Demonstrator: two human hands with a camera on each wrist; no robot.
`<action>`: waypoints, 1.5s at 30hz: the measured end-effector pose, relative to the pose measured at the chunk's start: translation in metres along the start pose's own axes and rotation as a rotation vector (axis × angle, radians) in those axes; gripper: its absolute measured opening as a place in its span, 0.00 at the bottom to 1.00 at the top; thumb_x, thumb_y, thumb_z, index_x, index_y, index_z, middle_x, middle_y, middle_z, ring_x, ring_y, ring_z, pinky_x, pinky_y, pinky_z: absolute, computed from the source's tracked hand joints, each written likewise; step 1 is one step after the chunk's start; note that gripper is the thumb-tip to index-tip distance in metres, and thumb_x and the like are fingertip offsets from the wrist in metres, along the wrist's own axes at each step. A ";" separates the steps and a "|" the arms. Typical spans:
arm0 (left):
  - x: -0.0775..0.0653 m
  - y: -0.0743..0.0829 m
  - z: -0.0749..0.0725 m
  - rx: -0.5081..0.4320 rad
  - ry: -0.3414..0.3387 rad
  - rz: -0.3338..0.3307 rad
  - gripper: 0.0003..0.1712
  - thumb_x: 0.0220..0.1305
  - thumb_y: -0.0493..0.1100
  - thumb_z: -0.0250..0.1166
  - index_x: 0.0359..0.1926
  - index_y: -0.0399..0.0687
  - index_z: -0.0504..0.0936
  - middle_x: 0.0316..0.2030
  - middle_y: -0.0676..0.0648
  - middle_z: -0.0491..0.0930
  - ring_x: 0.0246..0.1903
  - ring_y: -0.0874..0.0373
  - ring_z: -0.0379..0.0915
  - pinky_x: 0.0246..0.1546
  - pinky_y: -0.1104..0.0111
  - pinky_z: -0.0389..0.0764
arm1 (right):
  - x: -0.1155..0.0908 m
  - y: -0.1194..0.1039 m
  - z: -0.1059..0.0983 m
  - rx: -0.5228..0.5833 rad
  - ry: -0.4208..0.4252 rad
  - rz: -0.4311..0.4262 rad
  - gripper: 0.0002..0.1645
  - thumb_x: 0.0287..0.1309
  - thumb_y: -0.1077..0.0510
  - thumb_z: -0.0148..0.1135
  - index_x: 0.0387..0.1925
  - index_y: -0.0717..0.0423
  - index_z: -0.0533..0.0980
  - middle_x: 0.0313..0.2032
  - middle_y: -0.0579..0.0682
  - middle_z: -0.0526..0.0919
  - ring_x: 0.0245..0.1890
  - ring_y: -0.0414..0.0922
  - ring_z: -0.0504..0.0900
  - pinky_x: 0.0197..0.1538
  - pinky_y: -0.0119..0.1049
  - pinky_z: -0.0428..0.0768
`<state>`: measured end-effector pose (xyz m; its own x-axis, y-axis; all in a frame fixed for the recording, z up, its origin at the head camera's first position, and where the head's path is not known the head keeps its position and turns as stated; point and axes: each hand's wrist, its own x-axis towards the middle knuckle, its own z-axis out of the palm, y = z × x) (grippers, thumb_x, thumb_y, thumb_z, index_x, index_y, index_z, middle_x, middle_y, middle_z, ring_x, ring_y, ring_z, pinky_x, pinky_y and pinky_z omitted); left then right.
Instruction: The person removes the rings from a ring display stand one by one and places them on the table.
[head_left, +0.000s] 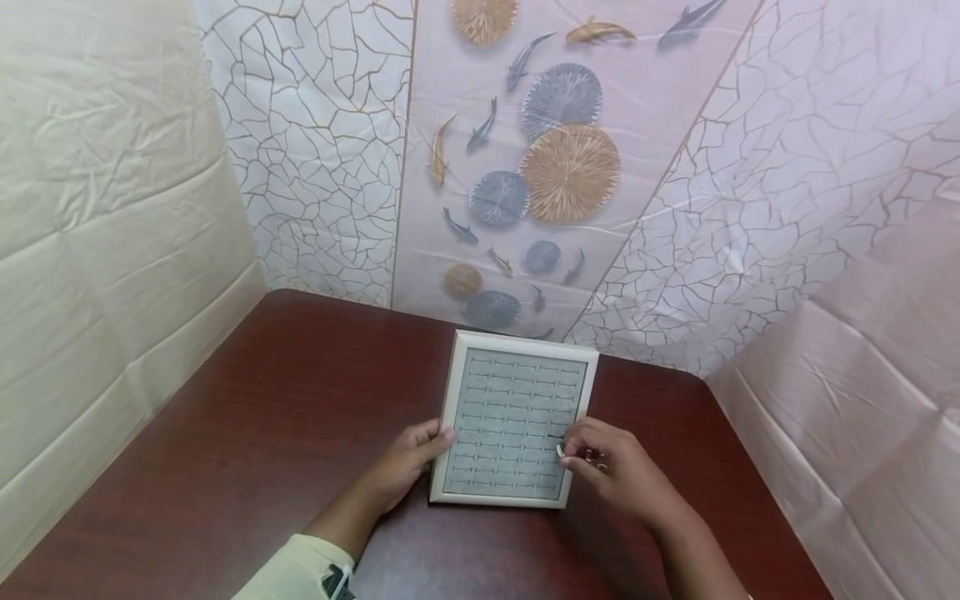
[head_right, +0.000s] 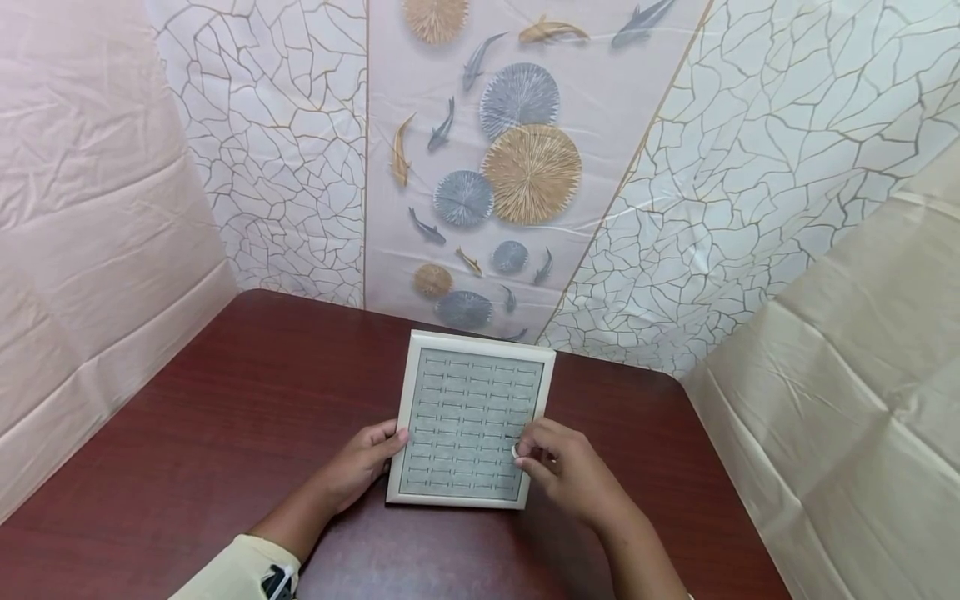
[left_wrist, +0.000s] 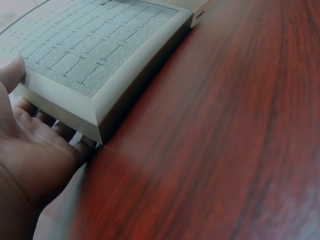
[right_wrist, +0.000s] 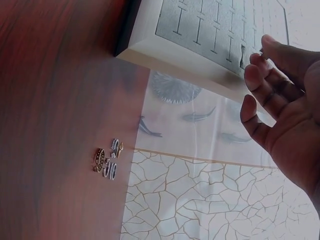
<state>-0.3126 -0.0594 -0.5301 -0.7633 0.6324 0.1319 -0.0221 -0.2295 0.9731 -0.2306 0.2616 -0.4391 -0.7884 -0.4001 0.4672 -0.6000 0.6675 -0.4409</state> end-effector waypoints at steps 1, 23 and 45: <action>0.000 0.000 0.000 0.001 0.002 -0.001 0.31 0.89 0.47 0.51 0.75 0.23 0.69 0.65 0.25 0.81 0.52 0.62 0.88 0.56 0.68 0.86 | 0.000 0.001 0.000 0.002 0.004 0.004 0.19 0.57 0.73 0.77 0.32 0.46 0.81 0.39 0.44 0.86 0.36 0.32 0.79 0.36 0.32 0.85; 0.000 0.002 0.001 0.032 0.007 -0.013 0.32 0.89 0.48 0.52 0.77 0.26 0.67 0.67 0.26 0.80 0.59 0.56 0.86 0.59 0.66 0.85 | -0.024 0.010 -0.025 -0.064 0.047 0.070 0.22 0.52 0.78 0.78 0.31 0.46 0.84 0.36 0.41 0.87 0.33 0.32 0.80 0.36 0.29 0.83; 0.000 0.002 0.001 0.032 0.011 -0.017 0.32 0.89 0.48 0.51 0.77 0.25 0.67 0.67 0.25 0.80 0.56 0.61 0.87 0.59 0.68 0.85 | -0.057 0.043 -0.036 -0.125 -0.085 0.265 0.14 0.57 0.69 0.79 0.28 0.48 0.83 0.30 0.37 0.81 0.30 0.27 0.74 0.31 0.29 0.78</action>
<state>-0.3122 -0.0586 -0.5283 -0.7702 0.6277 0.1131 -0.0149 -0.1949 0.9807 -0.2065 0.3358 -0.4571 -0.9269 -0.2493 0.2806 -0.3549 0.8254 -0.4390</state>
